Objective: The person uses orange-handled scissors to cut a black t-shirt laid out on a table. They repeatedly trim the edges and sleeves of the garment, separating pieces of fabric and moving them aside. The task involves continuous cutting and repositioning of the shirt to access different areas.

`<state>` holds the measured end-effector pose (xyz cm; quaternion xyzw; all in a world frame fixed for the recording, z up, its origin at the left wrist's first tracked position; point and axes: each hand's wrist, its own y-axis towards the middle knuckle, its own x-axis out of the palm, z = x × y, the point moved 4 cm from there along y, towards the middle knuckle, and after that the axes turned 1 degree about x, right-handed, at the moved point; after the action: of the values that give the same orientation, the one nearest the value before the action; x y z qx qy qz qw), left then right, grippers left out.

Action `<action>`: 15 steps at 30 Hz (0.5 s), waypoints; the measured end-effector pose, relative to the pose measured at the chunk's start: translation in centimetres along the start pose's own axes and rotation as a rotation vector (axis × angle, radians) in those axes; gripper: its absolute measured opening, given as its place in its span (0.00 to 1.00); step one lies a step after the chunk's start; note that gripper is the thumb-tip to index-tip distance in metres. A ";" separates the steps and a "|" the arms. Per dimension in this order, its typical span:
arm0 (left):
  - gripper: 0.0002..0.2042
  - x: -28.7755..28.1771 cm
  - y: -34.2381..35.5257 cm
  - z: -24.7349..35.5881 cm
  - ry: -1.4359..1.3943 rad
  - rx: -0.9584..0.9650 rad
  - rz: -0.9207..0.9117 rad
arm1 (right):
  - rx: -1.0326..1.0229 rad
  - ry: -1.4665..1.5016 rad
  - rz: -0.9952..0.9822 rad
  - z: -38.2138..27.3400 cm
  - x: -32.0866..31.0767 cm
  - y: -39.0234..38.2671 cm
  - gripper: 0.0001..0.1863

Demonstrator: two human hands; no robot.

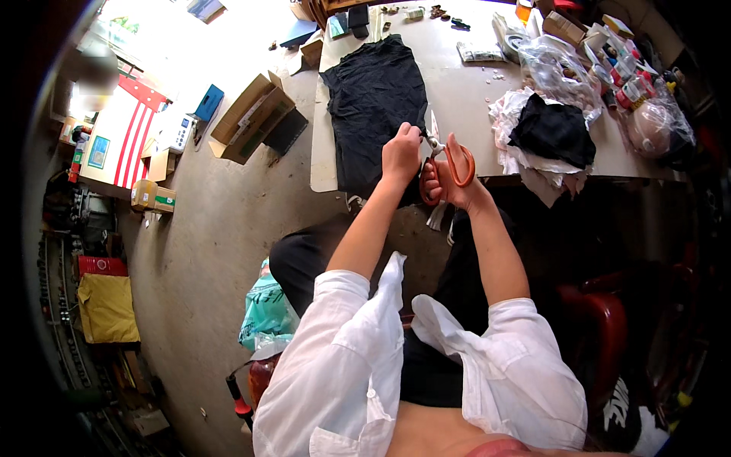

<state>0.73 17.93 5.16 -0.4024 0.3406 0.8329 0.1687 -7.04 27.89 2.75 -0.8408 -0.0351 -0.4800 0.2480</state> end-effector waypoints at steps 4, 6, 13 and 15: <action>0.03 0.6 -0.2 -0.9 -0.042 -0.043 0.089 | 0.026 0.057 -0.035 0.9 0.9 -0.4 0.40; 0.03 0.7 -0.5 -0.3 -0.091 -0.041 0.065 | 0.021 0.050 0.000 0.6 1.0 -0.8 0.40; 0.03 -0.1 0.0 0.1 -0.257 0.042 0.004 | -0.024 0.076 0.009 0.3 -0.1 0.1 0.39; 0.03 -0.3 0.1 -0.1 -0.277 0.052 -0.007 | -0.069 0.012 0.082 0.5 -0.2 0.5 0.36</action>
<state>0.90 17.79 5.38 -0.2802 0.3338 0.8708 0.2275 -6.66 27.71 2.19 -0.8466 0.0173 -0.4755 0.2386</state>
